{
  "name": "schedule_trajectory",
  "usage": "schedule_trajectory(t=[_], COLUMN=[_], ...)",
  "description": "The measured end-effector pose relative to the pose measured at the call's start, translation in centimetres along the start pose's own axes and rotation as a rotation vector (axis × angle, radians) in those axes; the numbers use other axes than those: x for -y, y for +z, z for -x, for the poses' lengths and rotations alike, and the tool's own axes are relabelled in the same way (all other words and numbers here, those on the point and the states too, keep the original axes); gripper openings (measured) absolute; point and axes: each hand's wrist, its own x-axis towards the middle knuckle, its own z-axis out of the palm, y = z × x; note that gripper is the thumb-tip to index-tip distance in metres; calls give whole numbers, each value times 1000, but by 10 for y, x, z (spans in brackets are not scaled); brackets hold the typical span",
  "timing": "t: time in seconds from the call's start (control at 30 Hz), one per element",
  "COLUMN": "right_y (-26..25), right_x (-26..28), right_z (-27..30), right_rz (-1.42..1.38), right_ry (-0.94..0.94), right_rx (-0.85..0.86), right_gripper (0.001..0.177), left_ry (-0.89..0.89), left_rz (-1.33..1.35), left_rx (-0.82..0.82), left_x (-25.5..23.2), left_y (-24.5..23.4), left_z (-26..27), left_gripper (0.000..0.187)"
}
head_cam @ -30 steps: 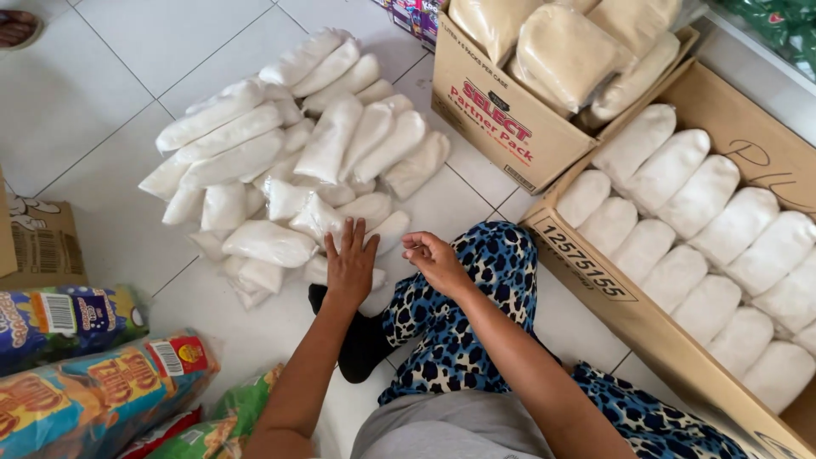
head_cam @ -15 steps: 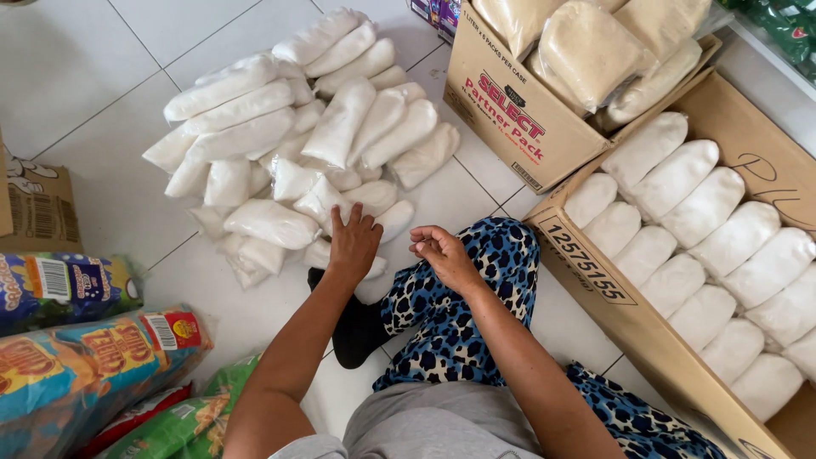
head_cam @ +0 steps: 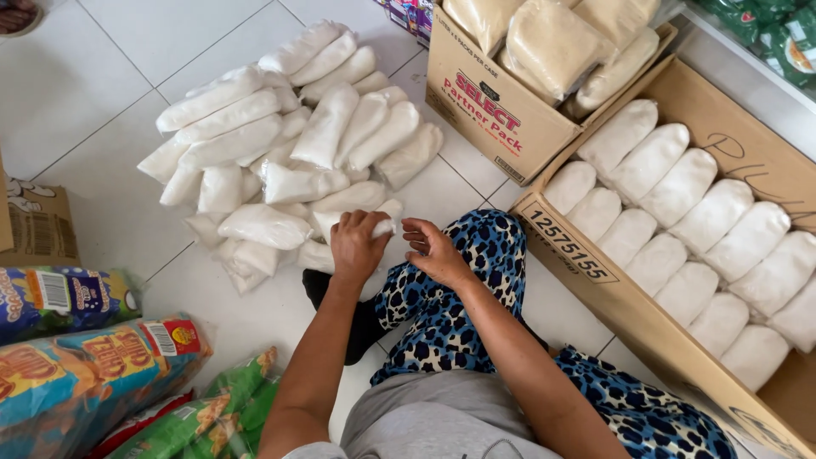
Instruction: Packing several small plastic bags of white product into a cardboard box on the floor.
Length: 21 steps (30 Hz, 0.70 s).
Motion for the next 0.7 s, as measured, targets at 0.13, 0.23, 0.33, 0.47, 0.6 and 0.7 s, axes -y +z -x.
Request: schedule_trajectory(t=[0.13,0.23,0.33,0.47,0.6,0.7], right_y=[1,4,0,-3,-11,-18], right_x=[12,12,10,-4,-23,-30], right_z=[1,5,5,8,-2,0], right_rz=[89,171,86,102,-176,-545], right_ry=[21,23,98,225,151,196], right_rx=[16,-1,46,-28,-128,-179], right_gripper=[78,90,75,58,58,58], left_ry=[3,-69,-158,-201,-244,-346], left_rz=[117,272,464,505,551,598], left_rx=[-108,-106,-28,34,127,333], left_x=[-16,-35,-50,-58,-46,-30], left_y=[-13,-21,-14,-6,-11,-19], left_z=[-8,-10,-12,-18,-28,-22], left_gripper=[31,28,27,33,53,71])
